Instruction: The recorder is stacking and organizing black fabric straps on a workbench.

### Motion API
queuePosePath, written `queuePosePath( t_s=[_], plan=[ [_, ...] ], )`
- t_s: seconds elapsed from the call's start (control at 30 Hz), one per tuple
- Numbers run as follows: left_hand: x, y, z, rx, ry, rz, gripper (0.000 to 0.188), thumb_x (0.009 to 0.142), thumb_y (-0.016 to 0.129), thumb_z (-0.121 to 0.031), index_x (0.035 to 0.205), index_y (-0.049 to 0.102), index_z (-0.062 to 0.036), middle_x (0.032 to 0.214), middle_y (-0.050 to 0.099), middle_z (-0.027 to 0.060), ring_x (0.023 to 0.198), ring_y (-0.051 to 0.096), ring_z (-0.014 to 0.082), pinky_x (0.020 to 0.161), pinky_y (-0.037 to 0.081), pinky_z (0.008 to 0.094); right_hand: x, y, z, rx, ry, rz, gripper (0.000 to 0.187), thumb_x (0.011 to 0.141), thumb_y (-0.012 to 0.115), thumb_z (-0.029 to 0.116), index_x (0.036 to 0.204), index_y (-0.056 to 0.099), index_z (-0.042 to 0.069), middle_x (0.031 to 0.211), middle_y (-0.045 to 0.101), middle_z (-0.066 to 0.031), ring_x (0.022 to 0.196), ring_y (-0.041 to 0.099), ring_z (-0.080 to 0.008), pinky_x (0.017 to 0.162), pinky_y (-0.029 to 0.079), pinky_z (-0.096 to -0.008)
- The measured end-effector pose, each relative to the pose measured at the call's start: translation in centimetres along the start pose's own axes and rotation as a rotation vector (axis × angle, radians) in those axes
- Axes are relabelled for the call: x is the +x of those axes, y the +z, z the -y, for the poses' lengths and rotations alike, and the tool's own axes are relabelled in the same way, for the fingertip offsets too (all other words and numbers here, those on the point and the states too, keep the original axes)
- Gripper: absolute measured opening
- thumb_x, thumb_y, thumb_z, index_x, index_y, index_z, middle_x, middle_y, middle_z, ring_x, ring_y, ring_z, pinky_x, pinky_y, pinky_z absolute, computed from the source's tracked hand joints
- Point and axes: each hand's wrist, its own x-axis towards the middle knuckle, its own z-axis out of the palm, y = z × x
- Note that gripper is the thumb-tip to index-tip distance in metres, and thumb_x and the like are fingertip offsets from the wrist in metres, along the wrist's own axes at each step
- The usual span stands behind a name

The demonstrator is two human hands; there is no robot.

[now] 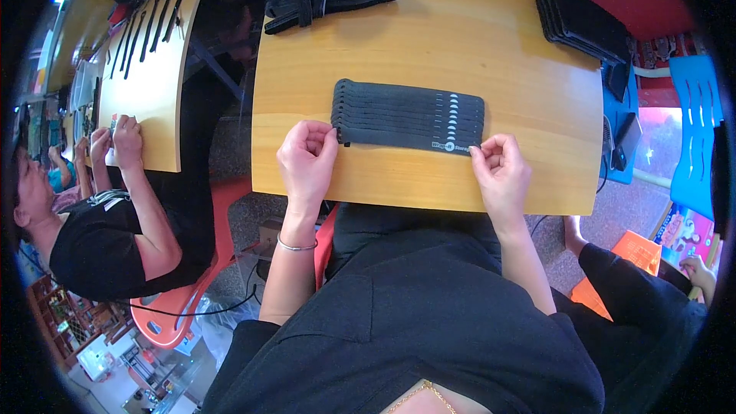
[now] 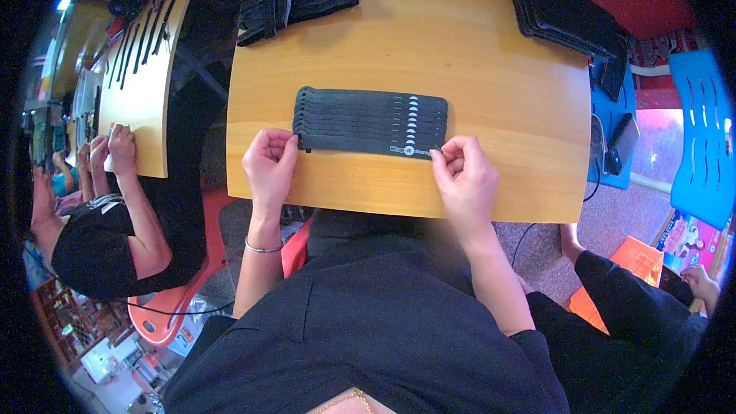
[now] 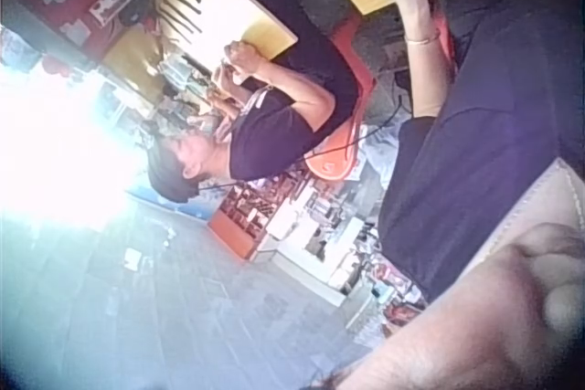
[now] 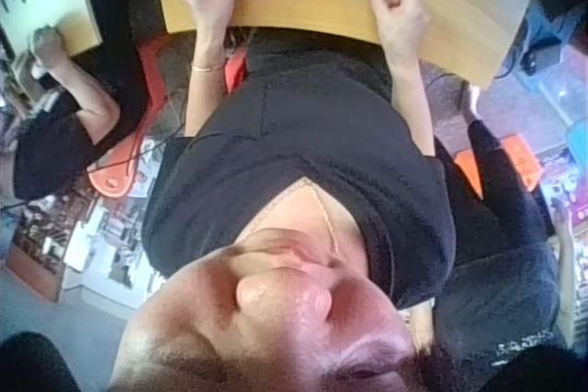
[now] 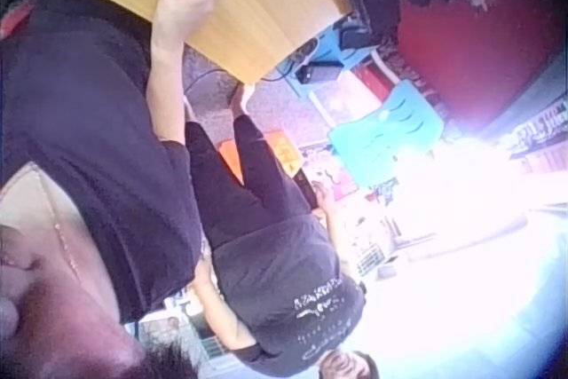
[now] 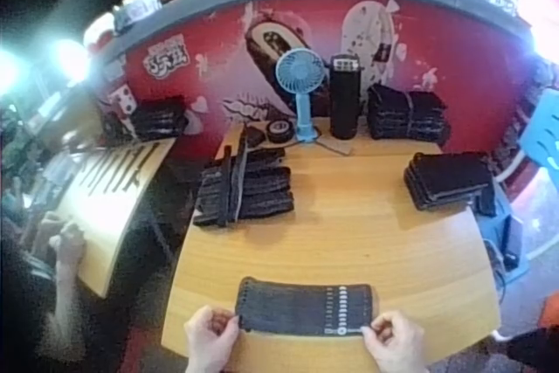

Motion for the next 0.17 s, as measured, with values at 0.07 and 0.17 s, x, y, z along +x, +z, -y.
queuePosePath(
  t_s=[0.07,0.17],
  plan=[
    [-0.01,0.02,0.00,-0.005,0.012,-0.006,0.004,0.080,0.068,0.000,0.081,0.064,0.0002,0.069,0.062,0.0013,0.056,0.053,0.0038,0.052,0.043,0.0191,-0.03,0.00,0.03,-0.015,-0.009,0.001,0.018,0.081,0.072,0.001,0.086,0.055,0.003,0.069,0.059,-0.0020,0.054,0.055,-0.0073,0.051,0.045,-0.0239],
    [0.03,0.05,0.05,0.017,0.027,-0.008,0.004,0.081,0.068,0.001,0.081,0.064,0.0002,0.069,0.062,0.0014,0.056,0.053,0.0040,0.052,0.043,0.0191,-0.03,0.09,-0.06,-0.035,-0.031,-0.004,0.018,0.081,0.072,0.001,0.087,0.055,0.004,0.070,0.060,-0.0026,0.055,0.056,-0.0090,0.052,0.046,-0.0247]
  ],
)
